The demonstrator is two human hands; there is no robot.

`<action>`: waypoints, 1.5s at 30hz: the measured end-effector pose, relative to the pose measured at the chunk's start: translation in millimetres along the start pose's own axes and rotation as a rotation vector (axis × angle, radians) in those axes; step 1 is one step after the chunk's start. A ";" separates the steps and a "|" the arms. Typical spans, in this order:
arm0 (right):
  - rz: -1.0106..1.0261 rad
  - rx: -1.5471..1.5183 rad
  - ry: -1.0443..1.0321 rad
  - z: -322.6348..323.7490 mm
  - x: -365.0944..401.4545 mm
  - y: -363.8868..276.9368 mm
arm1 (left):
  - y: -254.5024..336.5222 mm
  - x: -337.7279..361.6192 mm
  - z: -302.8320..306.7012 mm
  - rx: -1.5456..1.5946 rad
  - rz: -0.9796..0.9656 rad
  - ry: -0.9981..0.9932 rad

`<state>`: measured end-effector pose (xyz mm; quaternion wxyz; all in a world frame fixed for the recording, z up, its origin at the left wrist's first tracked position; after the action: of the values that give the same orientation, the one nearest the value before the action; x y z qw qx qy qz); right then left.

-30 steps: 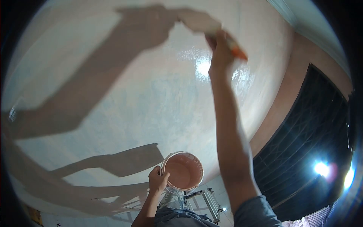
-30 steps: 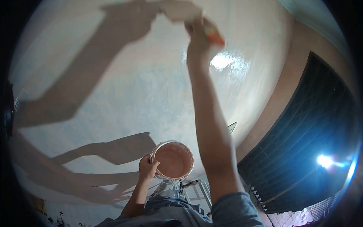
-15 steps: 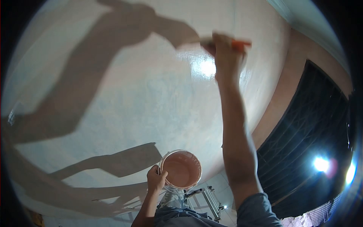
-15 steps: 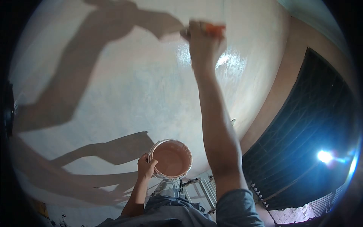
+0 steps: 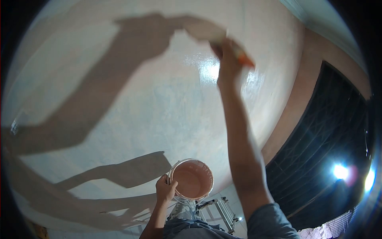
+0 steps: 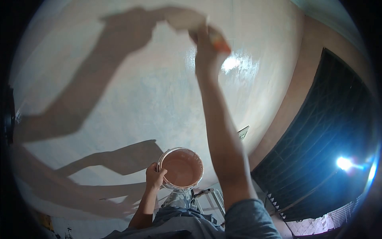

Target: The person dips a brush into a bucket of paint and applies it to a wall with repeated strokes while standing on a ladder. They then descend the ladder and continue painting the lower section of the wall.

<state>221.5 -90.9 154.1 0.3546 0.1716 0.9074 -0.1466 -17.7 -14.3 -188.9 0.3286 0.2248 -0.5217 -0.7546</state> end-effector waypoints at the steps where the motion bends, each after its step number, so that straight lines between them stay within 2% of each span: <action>1: -0.092 0.116 0.056 24.8 34.1 -10.7 | 5.5 2.3 0.9 -0.001 -0.006 0.004; 2: -0.130 0.042 0.140 57.3 68.7 -5.8 | 13.6 7.7 3.2 0.005 0.003 0.010; 4: -0.213 0.106 0.203 95.3 121.5 -20.9 | 22.2 9.3 3.3 0.022 0.003 0.030; 6: -0.256 0.184 0.232 96.4 124.6 -34.7 | 25.6 12.5 5.5 0.026 0.028 0.017; 9: -0.110 0.097 0.165 50.1 83.4 -47.2 | 30.8 16.4 9.2 -0.118 -0.022 0.068; 12: -0.006 -0.072 0.017 -21.1 24.1 -42.2 | 9.0 5.9 6.4 -0.169 -0.084 0.063; 14: 0.054 -0.211 -0.116 -45.6 -5.8 -18.5 | 22.1 8.4 10.2 -0.171 -0.037 0.030; 15: 0.066 -0.025 -0.122 -58.3 -4.2 -18.8 | 28.7 9.6 10.6 -0.121 0.024 0.000; 18: 0.092 -0.103 -0.099 -52.9 8.7 12.5 | 12.7 2.5 6.5 -0.048 0.109 -0.046; 20: -0.020 -0.047 0.041 -27.3 43.4 22.7 | -0.3 -2.8 2.0 -0.026 0.139 -0.074; 22: -0.100 0.087 0.095 24.4 93.5 29.1 | -7.2 -4.8 -0.1 -0.101 0.026 -0.007; 24: -0.208 0.202 0.201 68.1 151.4 11.9 | -6.8 -4.1 0.3 -0.117 0.007 0.011; 26: -0.284 0.178 0.309 93.3 191.8 -8.6 | -4.8 -3.8 -1.3 -0.081 0.048 0.006; 30: -0.407 0.262 0.454 87.5 177.9 -36.0 | 10.4 3.5 1.0 -0.060 0.119 -0.011; 32: -0.316 0.384 0.282 63.5 136.3 -30.5 | 1.9 -1.9 0.2 -0.165 0.003 0.048; 35: -0.176 0.414 0.135 10.4 71.7 -18.5 | 8.8 1.0 0.6 -0.078 0.077 0.002; 38: 0.015 0.314 -0.058 -43.0 11.2 -9.5 | 2.5 -1.9 0.5 -0.093 0.053 -0.018; 40: 0.150 0.283 -0.107 -69.2 -8.2 -12.8 | -9.9 -6.9 -1.1 -0.090 0.036 -0.030; 42: 0.135 0.027 -0.124 -94.2 -27.1 -13.8 | -7.8 -6.5 0.9 -0.088 0.021 -0.041; 45: 0.105 0.030 -0.146 -72.4 -18.9 12.5 | 0.1 -2.8 1.6 -0.072 0.098 -0.064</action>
<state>196.8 -55.5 216.4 0.4245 0.2130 0.8666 -0.1533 -16.8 -11.2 -188.3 0.3563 0.1625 -0.5149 -0.7626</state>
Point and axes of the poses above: each hand's wrist, its own x-axis away from the middle knuckle, its own z-axis out of the back of the hand, y = z × x, the point moved 1 cm from there along -x, towards the middle knuckle, and after that the axes turned 14 degrees about -x, right-handed, at the moved point
